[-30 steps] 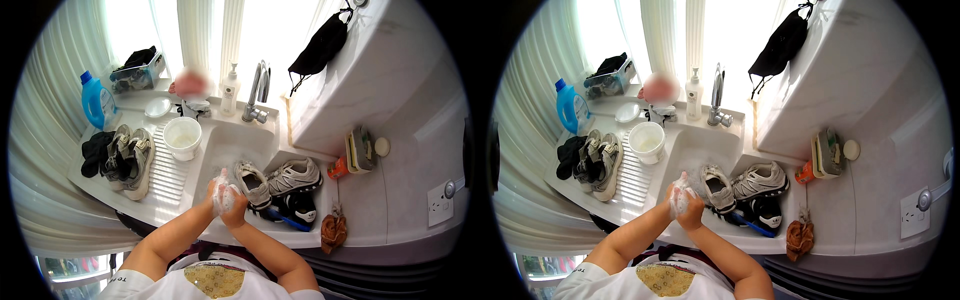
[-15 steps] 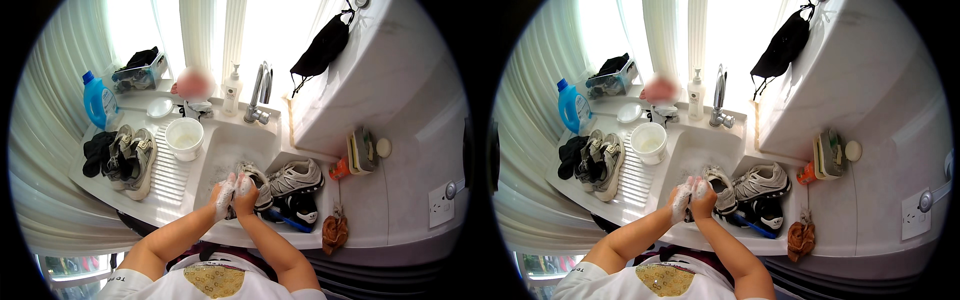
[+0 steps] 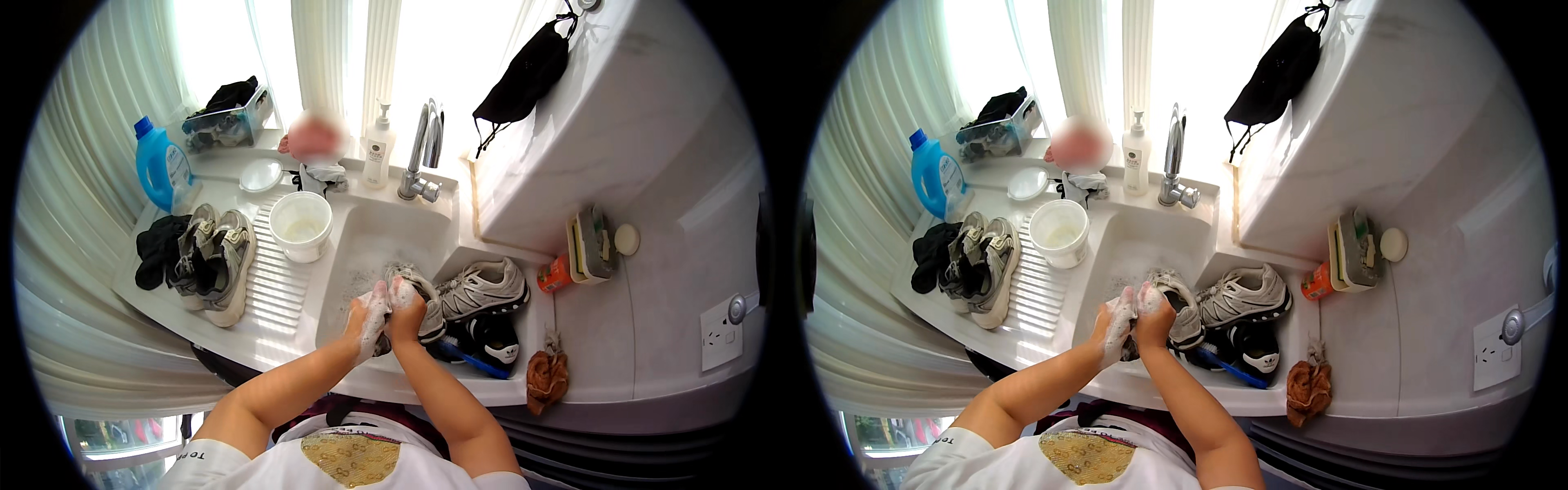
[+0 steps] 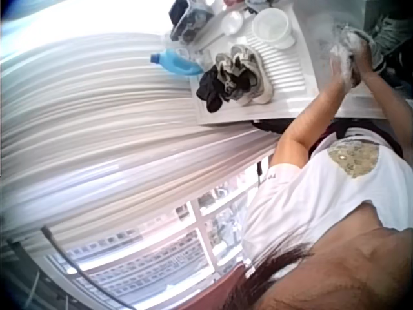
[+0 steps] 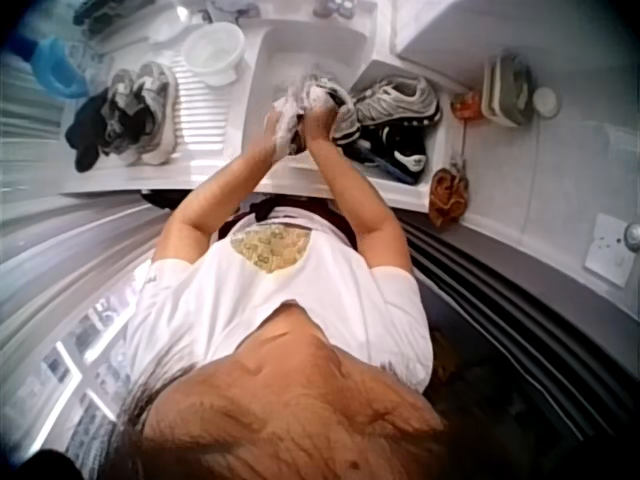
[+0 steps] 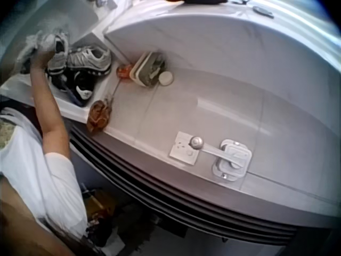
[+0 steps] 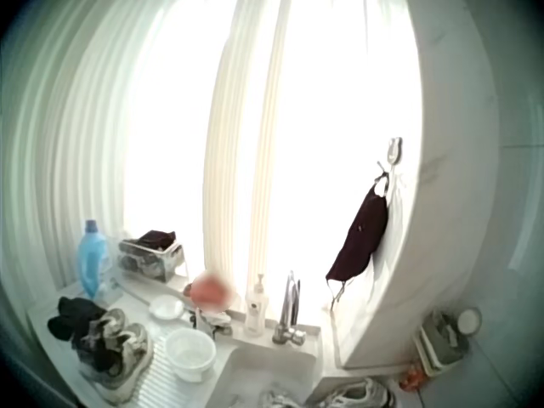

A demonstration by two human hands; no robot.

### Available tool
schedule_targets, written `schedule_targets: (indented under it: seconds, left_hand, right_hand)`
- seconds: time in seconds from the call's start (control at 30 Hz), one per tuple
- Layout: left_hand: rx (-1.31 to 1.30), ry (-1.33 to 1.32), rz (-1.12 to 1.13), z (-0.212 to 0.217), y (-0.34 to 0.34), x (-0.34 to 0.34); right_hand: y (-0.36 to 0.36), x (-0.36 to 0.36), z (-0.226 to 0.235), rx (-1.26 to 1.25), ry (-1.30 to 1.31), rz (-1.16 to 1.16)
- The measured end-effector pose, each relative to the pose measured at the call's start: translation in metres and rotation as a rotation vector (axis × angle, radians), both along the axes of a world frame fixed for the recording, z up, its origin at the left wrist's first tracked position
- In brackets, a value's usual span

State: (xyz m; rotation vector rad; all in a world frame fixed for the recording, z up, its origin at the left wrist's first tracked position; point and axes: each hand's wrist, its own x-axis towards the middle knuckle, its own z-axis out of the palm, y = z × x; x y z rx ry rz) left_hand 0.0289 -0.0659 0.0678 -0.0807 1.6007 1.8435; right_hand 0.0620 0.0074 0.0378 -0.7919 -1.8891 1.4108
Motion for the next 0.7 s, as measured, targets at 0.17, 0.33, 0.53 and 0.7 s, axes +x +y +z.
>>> schedule_targets:
  seconds: [0.17,0.33,0.53,0.7]
  left_hand:
    - [0.06,-0.093,-0.001,-0.006,-0.008,-0.024]
    - [0.004,-0.116,-0.071,0.018,-0.005,0.004]
    - [0.276,-0.38,0.015,-0.028,-0.011,-0.026]
    - [0.307,-0.243,-0.031,0.006,-0.005,-0.009]
  right_hand:
    - [-0.05,0.019,0.025,0.379,0.224,0.084]
    - [0.001,0.004,0.006,-0.006,0.034,-0.086]
    - [-0.029,0.005,0.023,0.279,0.17,0.047]
    - [-0.023,0.008,0.025,0.184,0.16,-0.008]
